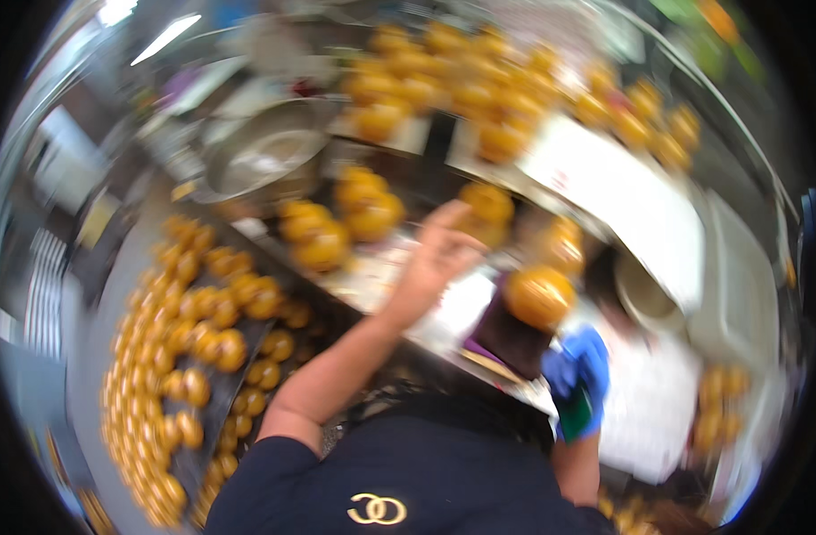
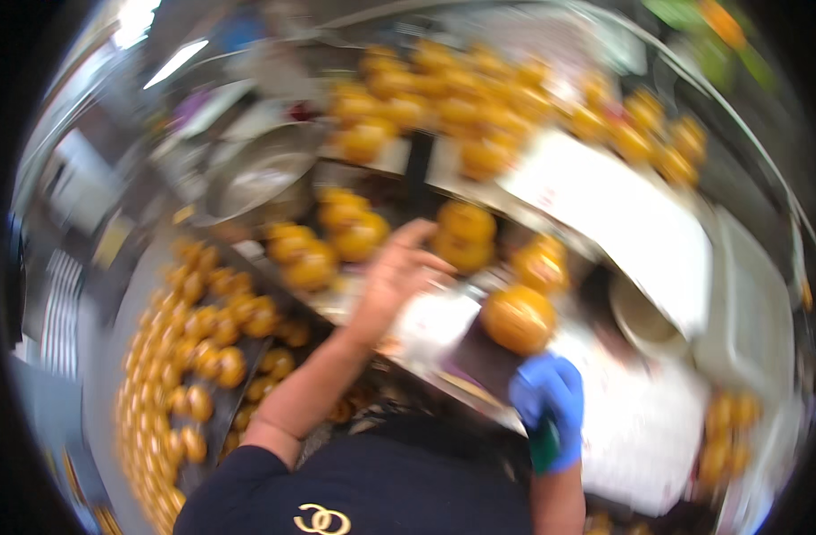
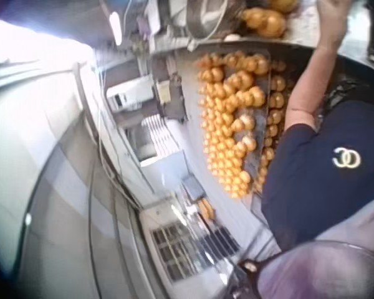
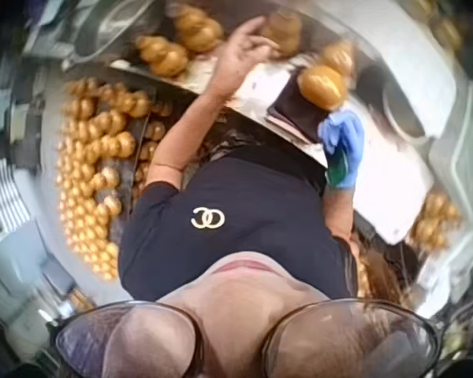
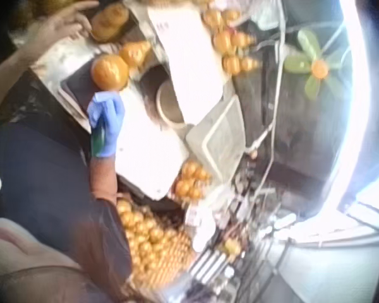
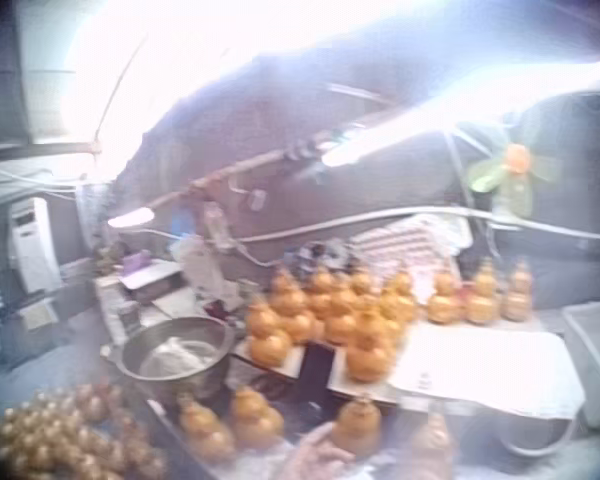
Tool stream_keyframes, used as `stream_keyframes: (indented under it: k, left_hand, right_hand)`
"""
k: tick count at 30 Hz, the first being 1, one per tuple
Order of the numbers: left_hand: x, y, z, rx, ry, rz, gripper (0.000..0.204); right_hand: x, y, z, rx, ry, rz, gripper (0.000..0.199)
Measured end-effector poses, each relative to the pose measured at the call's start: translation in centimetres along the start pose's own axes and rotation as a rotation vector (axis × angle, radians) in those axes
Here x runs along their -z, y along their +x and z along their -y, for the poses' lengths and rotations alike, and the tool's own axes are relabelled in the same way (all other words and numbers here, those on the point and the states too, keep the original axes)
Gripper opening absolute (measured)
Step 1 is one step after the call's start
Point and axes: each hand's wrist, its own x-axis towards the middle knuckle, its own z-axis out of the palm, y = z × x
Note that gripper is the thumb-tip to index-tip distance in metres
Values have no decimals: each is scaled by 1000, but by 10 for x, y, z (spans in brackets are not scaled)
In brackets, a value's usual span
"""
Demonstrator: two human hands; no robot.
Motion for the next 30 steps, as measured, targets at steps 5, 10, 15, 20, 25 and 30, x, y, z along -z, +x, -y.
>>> stream_keyframes:
  k: [5, 10, 15, 20, 25, 30]
  left_hand:
    - [-35, 34, 25, 68, 59, 111, 43]
    - [-62, 64, 51, 264, -40, 281, 41]
    - [-82, 80, 57, 416, -67, 368, 63]
    - [-91, 83, 65, 442, -108, 433, 68]
    - [-84, 88, 65, 460, -159, 504, 59]
    - [-81, 90, 65, 512, -255, 501, 64]
  right_hand:
    - [30, -4, 34, 101, -150, -243, 21]
    - [55, 22, 44, 13, -513, -531, 26]
    - [62, 62, 35, -40, -636, -492, 36]
    - [59, 93, 38, -185, -770, -365, 46]
    - [67, 111, 28, -285, -805, -278, 58]
    - [63, 109, 33, -293, -669, -228, 57]
